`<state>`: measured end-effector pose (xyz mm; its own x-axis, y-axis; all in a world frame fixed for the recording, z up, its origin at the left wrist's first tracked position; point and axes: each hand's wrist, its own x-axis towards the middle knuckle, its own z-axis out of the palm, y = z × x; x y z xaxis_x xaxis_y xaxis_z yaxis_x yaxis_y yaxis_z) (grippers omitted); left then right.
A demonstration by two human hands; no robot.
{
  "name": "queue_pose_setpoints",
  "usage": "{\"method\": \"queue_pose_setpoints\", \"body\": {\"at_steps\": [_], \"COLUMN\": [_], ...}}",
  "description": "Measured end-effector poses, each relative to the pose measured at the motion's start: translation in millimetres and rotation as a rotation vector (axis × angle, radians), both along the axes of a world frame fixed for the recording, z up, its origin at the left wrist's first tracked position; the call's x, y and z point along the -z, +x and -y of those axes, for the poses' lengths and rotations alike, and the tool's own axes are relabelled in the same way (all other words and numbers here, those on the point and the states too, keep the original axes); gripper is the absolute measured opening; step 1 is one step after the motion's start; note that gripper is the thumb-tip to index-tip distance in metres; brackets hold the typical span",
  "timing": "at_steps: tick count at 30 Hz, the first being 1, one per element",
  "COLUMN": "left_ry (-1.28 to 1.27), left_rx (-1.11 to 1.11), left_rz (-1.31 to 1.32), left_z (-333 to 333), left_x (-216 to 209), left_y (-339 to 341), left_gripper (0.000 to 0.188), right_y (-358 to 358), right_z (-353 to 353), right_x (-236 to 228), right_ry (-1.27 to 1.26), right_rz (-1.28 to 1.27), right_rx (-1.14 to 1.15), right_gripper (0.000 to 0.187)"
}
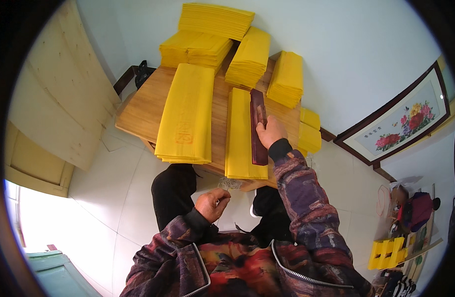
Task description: The person folds yellow paper sheets on a wooden table using a dark rectangular tool to press the creases. They repeatedly fold, align, and stack the sheets into neat piles, then gather a large stack and place it into a cardboard box.
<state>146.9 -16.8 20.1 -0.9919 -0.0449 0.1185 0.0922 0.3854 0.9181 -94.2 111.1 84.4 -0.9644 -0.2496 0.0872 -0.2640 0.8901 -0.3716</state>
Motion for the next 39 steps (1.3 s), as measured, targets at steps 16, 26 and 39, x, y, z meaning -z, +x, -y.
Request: {"method": "queue_pose_setpoints", "body": {"at_steps": [16, 26, 39], "left_ry": [-0.289, -0.541, -0.712], "left_rx": [-0.028, 0.069, 0.022], "left_rz": [-0.381, -0.482, -0.432], "left_z": [-2.0, -31.6, -43.7], "left_x": [-1.2, 21.8, 27.8], "left_y": [-26.7, -67.0, -72.3], "left_gripper": [0.027, 0.037, 0.058], "right_y": [-7.0, -10.8, -8.9], "right_z": [21.9, 26.6, 28.6], "right_x": [22.3, 23.9, 26.7], "right_ry": [0.214, 0.187, 0.191], "right_rz": [0.092, 0.125, 0.115], "right_rx": [0.005, 0.018, 0.058], "right_gripper": [0.041, 0.039, 0.039]}}
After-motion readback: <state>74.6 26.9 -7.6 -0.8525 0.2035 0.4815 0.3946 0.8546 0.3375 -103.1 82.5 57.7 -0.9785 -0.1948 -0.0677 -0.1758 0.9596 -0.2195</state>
